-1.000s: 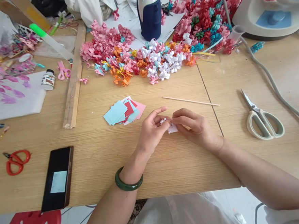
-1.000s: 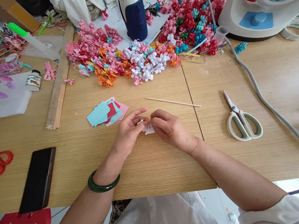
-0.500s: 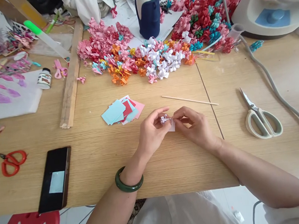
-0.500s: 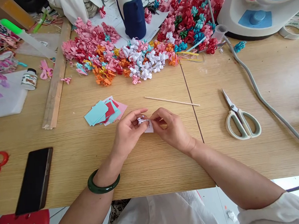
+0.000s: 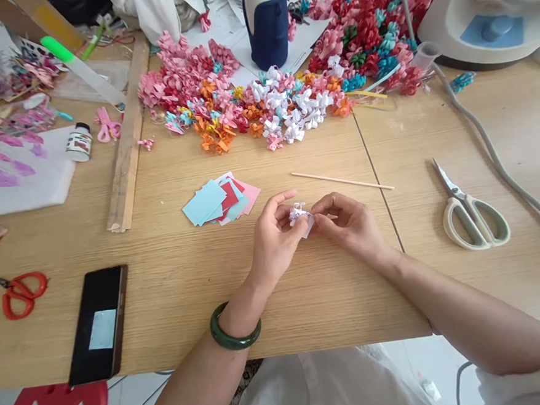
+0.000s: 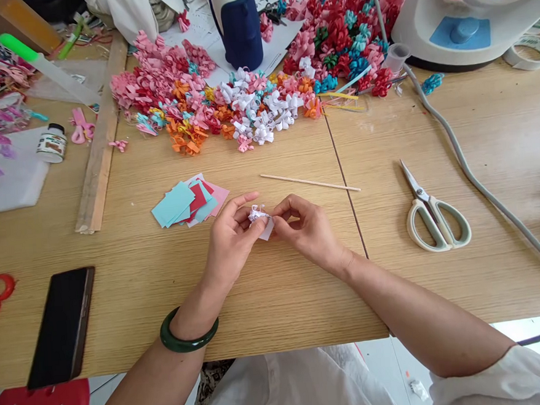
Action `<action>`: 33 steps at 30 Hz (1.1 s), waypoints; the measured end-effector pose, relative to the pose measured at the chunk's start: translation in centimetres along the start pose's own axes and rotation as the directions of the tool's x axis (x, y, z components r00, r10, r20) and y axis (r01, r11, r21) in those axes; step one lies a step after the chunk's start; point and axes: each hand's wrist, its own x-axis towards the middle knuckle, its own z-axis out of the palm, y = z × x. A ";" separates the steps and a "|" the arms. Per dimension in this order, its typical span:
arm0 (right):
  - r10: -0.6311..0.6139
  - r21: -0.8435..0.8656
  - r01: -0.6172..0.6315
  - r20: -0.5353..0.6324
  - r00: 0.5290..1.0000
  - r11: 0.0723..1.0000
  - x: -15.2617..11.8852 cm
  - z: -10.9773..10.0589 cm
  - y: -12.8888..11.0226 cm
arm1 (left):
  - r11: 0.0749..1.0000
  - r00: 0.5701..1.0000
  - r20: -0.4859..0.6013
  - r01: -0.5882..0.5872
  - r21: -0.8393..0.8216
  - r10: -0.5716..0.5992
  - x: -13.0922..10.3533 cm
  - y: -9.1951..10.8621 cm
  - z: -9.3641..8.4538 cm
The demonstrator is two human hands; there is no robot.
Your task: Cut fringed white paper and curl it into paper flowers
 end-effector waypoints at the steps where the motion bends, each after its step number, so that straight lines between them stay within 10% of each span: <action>1: 0.000 0.002 0.000 0.002 1.000 1.000 0.0 0.0 0.0 | 1.000 1.000 0.006 -0.002 0.008 0.002 0.0 0.0 0.0; 17: 0.064 0.019 -0.064 -0.009 0.998 0.998 0.1 0.0 -0.2 | 0.977 0.991 0.099 -0.112 0.181 0.095 -0.1 -0.6 -0.1; 28: 0.189 0.107 -0.193 0.047 0.981 0.975 0.5 -0.5 -0.3 | 0.719 0.882 0.184 -0.462 0.519 0.434 0.5 0.7 -1.3; 33: 0.240 0.149 -0.241 0.027 0.970 0.959 0.5 -0.5 -0.7 | 0.923 0.959 0.127 -0.280 0.265 0.255 0.6 0.3 -1.6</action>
